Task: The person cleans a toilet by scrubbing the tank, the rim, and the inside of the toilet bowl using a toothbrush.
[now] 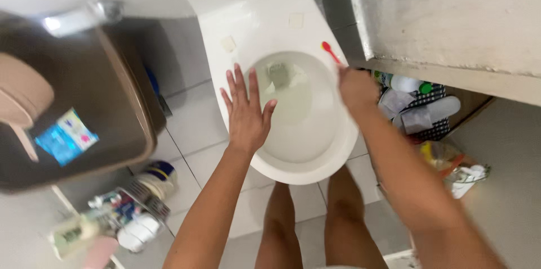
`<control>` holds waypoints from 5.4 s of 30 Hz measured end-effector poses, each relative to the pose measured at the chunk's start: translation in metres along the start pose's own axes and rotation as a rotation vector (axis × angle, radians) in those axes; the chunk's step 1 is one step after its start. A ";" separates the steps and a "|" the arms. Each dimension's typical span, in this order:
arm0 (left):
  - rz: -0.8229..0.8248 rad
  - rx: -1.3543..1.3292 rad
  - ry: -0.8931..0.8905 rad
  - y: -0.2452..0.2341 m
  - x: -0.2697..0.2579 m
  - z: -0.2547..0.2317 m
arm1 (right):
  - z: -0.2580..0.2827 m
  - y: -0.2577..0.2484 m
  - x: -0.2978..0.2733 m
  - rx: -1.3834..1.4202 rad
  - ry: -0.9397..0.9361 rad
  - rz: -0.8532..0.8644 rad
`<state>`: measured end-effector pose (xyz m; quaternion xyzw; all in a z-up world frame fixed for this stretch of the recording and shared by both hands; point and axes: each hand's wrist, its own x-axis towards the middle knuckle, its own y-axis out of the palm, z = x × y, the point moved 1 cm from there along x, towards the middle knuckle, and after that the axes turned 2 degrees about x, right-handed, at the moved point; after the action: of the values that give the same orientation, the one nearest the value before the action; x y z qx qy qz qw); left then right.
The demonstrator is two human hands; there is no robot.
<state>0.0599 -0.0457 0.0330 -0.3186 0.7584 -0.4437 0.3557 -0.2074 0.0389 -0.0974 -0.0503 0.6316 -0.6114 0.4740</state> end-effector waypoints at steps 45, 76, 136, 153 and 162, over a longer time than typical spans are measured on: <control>0.305 -0.110 0.591 -0.034 0.086 0.085 | 0.035 0.153 -0.079 0.435 0.621 -0.358; 0.413 -0.110 0.653 -0.022 0.077 0.046 | 0.043 0.149 -0.131 0.871 1.107 -0.258; 0.207 -0.167 0.333 0.083 -0.060 -0.093 | -0.185 0.097 -0.224 -0.233 -0.245 0.406; 0.145 -0.079 0.292 0.087 -0.049 -0.089 | -0.141 0.029 -0.071 -0.126 -0.323 0.084; 0.080 -0.172 0.262 0.089 -0.058 -0.089 | -0.145 0.138 -0.276 -0.027 -0.259 0.387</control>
<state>0.0032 0.0765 -0.0003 -0.2566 0.8455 -0.4006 0.2425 -0.0816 0.3560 -0.0906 -0.0127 0.5716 -0.4889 0.6588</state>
